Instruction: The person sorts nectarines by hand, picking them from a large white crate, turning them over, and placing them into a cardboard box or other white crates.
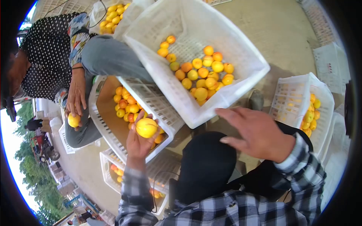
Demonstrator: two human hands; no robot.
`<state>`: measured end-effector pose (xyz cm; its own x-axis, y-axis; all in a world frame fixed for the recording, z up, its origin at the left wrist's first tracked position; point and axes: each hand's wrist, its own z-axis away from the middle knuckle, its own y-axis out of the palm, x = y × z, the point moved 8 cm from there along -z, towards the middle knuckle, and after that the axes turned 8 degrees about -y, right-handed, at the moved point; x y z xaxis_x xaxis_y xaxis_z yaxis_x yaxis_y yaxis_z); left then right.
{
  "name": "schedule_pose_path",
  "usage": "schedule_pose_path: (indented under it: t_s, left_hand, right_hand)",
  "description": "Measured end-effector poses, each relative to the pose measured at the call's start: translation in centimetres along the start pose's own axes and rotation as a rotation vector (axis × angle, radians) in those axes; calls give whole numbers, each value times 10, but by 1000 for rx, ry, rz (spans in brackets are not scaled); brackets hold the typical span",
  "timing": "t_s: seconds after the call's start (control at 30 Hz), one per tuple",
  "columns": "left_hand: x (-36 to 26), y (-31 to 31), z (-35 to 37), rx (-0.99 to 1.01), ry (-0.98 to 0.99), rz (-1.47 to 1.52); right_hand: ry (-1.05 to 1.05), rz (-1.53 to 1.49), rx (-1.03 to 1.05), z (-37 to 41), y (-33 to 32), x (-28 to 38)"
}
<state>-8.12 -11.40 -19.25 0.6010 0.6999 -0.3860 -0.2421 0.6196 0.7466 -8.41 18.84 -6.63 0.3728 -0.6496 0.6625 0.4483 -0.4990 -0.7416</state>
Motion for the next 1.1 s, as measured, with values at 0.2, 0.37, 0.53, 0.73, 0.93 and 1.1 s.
schedule_pose_path:
  t_s: [0.2,0.37,0.53,0.73,0.93,1.1]
  left_hand:
    - [79,184,-8,283,-172,-579]
    - [68,157,-90,223,-467,-763]
    - [-17,63,-250,-236,87,-1910]
    - [-17,-10,-375,-215,-179,-2650]
    - [21,-60,-414,-193,-363,-2789]
    - [35,-51,-398,-145,-545,-2972]
  right_hand:
    - [-41,-270,-281,1,14,28]
    - [134,-329,-401,34,3,-1]
    - [181,-359,-232,50,2,6]
    - [107,-383,-78,38,-12,-6]
    - [291,-366,-143,28,-20,-33]
    - [287,-381,-130,22,-24,-41]
